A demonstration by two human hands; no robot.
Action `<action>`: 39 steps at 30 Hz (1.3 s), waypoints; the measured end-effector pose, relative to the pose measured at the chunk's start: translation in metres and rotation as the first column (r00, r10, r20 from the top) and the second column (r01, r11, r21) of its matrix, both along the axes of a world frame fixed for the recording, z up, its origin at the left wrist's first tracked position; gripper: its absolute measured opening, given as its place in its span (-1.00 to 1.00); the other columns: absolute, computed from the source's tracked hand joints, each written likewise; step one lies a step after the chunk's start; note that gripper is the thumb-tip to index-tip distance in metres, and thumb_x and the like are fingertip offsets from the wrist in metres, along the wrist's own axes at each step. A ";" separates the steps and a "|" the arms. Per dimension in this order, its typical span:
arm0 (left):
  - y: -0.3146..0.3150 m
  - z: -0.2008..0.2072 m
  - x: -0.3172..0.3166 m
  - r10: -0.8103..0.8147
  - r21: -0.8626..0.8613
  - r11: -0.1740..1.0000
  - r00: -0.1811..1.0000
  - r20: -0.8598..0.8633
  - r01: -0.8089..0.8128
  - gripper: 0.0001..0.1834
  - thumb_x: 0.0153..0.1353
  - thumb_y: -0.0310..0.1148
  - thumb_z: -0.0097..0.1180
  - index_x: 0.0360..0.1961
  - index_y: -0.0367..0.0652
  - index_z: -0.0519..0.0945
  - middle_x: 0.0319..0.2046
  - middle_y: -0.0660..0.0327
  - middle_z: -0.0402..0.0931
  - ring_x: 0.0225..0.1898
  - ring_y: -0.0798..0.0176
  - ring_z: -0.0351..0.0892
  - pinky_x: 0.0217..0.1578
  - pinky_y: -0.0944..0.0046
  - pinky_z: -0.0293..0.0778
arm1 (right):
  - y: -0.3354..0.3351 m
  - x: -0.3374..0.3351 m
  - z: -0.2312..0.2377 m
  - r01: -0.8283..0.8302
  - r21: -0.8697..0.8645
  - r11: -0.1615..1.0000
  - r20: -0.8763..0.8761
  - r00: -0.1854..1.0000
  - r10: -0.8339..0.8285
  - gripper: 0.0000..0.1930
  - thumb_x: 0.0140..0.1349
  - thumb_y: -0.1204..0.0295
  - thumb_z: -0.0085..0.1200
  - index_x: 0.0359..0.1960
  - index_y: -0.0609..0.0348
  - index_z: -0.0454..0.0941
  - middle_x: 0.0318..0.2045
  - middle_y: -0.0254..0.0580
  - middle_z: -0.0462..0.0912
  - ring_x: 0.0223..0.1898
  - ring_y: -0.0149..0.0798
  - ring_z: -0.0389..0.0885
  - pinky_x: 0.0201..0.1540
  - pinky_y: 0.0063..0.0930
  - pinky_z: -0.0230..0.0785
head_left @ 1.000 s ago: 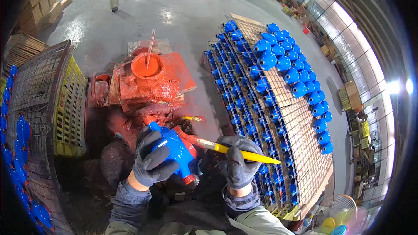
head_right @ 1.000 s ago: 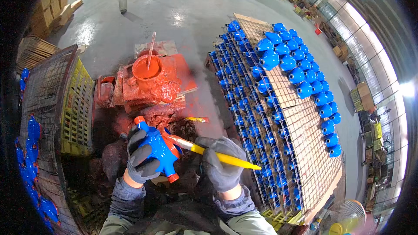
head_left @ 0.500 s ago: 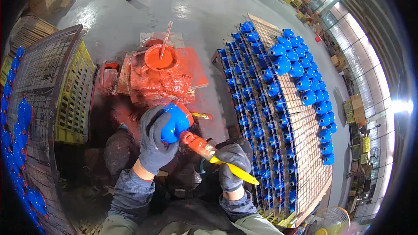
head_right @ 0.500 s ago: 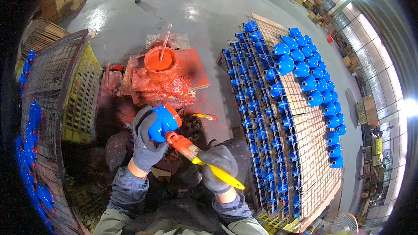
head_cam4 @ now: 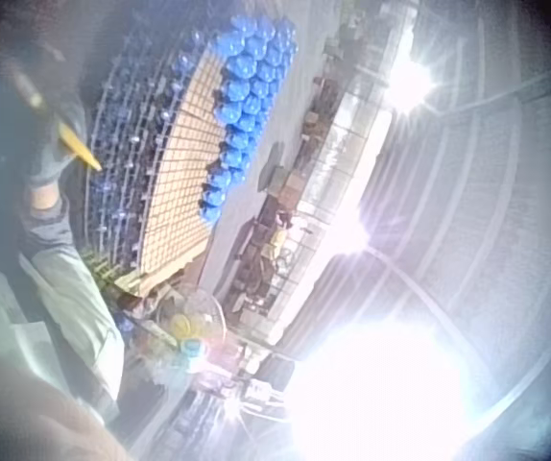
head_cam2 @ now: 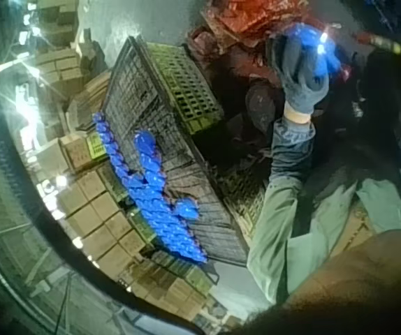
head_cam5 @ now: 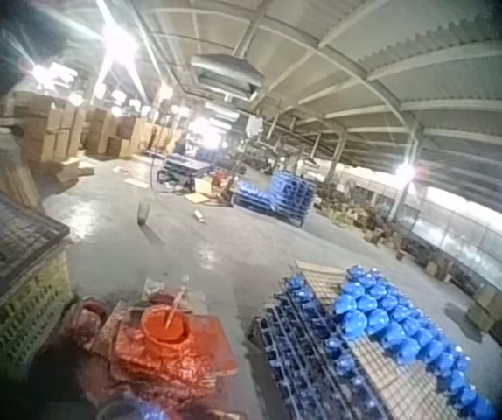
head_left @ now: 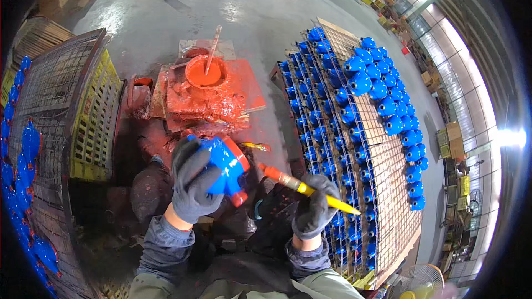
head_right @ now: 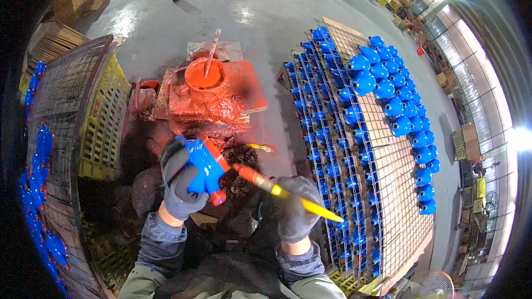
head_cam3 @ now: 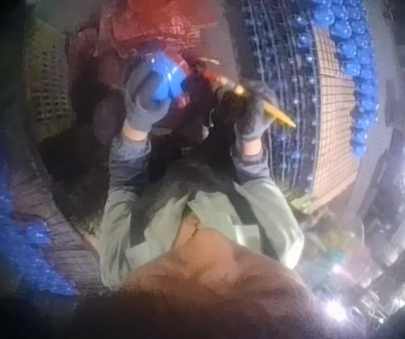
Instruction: The person applies a red industrial coating to blue industrial housings using a paint brush.
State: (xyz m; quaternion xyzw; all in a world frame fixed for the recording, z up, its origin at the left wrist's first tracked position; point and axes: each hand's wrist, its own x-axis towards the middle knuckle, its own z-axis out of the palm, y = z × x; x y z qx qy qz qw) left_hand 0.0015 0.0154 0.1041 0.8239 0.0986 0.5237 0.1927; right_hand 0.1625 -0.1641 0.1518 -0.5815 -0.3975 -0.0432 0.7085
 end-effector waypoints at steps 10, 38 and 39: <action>-0.021 0.002 -0.016 -0.043 0.371 0.925 0.993 -0.112 0.082 -0.49 -0.34 -0.13 0.36 -0.26 0.69 0.54 -0.05 0.59 0.36 0.08 0.02 0.36 0.23 -0.26 0.15 | 0.010 -0.003 0.061 -0.104 -0.240 0.965 0.066 0.990 0.124 -0.91 0.11 0.52 0.20 -0.40 0.28 0.57 -0.46 0.03 0.64 -0.45 -0.06 0.66 -0.38 -0.25 0.55; 0.021 -0.054 0.006 0.122 -0.498 -0.440 0.599 0.791 0.747 -0.10 0.04 0.32 0.06 0.20 -0.19 0.36 0.05 -0.18 0.50 -0.12 -0.18 0.62 -0.29 -0.14 0.65 | 0.012 0.012 -0.066 -0.094 -0.100 0.991 -0.503 0.864 0.031 -0.66 0.34 0.22 0.08 -0.10 0.29 0.59 -0.19 -0.14 0.65 -0.39 -0.37 0.55 -0.31 -0.48 0.42; 0.013 -0.053 0.007 0.184 -0.507 -0.419 0.618 0.765 0.753 -0.12 0.03 0.31 0.08 0.20 -0.16 0.39 0.07 -0.10 0.50 -0.09 -0.15 0.61 -0.17 -0.10 0.63 | 0.008 0.013 -0.066 -0.093 -0.070 0.993 -0.448 0.893 0.052 -0.64 0.33 0.20 0.08 -0.10 0.30 0.59 -0.20 -0.13 0.65 -0.38 -0.36 0.55 -0.28 -0.45 0.42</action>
